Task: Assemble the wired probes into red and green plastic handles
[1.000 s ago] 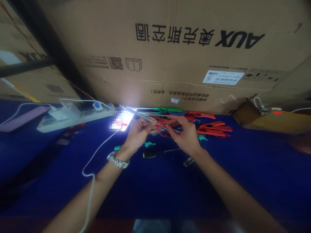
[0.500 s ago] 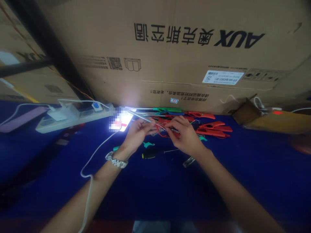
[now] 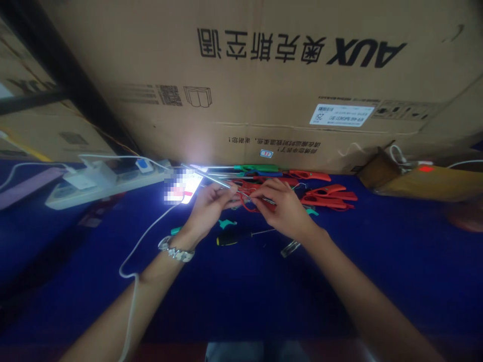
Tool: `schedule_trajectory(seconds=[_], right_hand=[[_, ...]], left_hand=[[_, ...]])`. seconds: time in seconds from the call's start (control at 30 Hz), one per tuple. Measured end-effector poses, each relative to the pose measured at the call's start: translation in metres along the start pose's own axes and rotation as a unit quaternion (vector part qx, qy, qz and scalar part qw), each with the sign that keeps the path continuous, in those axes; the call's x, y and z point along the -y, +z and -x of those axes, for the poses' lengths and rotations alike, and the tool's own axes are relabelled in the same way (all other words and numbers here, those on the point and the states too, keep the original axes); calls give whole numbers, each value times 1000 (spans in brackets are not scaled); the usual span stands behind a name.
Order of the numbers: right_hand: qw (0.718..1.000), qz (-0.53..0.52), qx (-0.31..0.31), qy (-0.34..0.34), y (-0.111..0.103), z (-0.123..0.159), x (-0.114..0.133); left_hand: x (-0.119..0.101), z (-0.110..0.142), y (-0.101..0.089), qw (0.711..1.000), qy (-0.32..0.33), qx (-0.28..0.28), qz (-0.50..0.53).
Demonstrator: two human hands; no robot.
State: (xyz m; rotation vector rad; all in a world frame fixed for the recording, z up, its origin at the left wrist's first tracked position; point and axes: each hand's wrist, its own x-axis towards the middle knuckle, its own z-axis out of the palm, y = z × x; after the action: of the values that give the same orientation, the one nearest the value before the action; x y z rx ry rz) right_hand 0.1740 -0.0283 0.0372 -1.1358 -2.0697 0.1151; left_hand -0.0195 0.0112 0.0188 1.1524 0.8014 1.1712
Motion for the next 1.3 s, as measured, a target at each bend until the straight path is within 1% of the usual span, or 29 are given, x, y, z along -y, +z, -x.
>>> schedule_trajectory(seconds=[0.13, 0.23, 0.33, 0.4, 0.43, 0.57, 0.6, 0.7, 0.77, 0.83, 0.97, 1.03, 1.07, 1.1, 1.13, 1.17, 1.23, 1.27, 1.3], right_hand=[[996, -66, -36, 36, 6, -2, 2], [983, -145, -71, 84, 14, -3, 1], [971, -184, -89, 127, 18, -4, -4], [968, -194, -76, 142, 15, -3, -8], [967, -199, -58, 144, 12, -2, -9], [973, -193, 44, 119, 0, 3, -12], [974, -185, 56, 115, -1, 4, -12], [972, -189, 53, 129, 2, 6, -16], [961, -223, 49, 157, 7, 7, -19], [943, -268, 48, 191, 11, 7, -22], [897, -362, 28, 250, 15, 5, -27], [872, -403, 32, 275, 15, 5, -27], [866, -415, 33, 279, 15, 5, -27], [867, -414, 28, 275, 15, 5, -26], [880, -397, 15, 261, 15, 5, -24], [903, -360, -7, 235, 15, 6, -22], [955, -248, -56, 155, 16, 7, -16], [973, -189, -72, 110, 16, 7, -13], [985, -136, -80, 68, 16, 8, -10]], left_hand=[[0, 1, 2, 1000, 4, 13, 2], [0, 2, 5, 1000, 2, 14, 1], [1, 2, 7, 1000, -10, 9, -1], [1, 1, 5, 1000, -12, -4, 1], [1, 0, 4, 1000, -12, -11, 3], [-1, -3, -1, 999, -6, -37, 6], [-2, -3, -2, 999, -6, -40, 5], [-2, -3, -2, 999, -7, -39, 4], [-2, -2, -1, 999, -7, -37, 3], [-2, -1, 0, 999, -4, -37, 5], [0, 0, 0, 999, 10, -32, 17], [0, 0, 1, 999, 15, -23, 21], [1, 0, 1, 999, 15, -21, 22], [1, 0, 1, 999, 15, -21, 23], [1, 0, 2, 999, 14, -26, 26], [2, 0, 2, 999, 14, -35, 29], [2, -1, 2, 998, 14, -55, 36], [1, -1, 2, 997, 14, -64, 39], [1, -1, 2, 996, 14, -73, 39]])
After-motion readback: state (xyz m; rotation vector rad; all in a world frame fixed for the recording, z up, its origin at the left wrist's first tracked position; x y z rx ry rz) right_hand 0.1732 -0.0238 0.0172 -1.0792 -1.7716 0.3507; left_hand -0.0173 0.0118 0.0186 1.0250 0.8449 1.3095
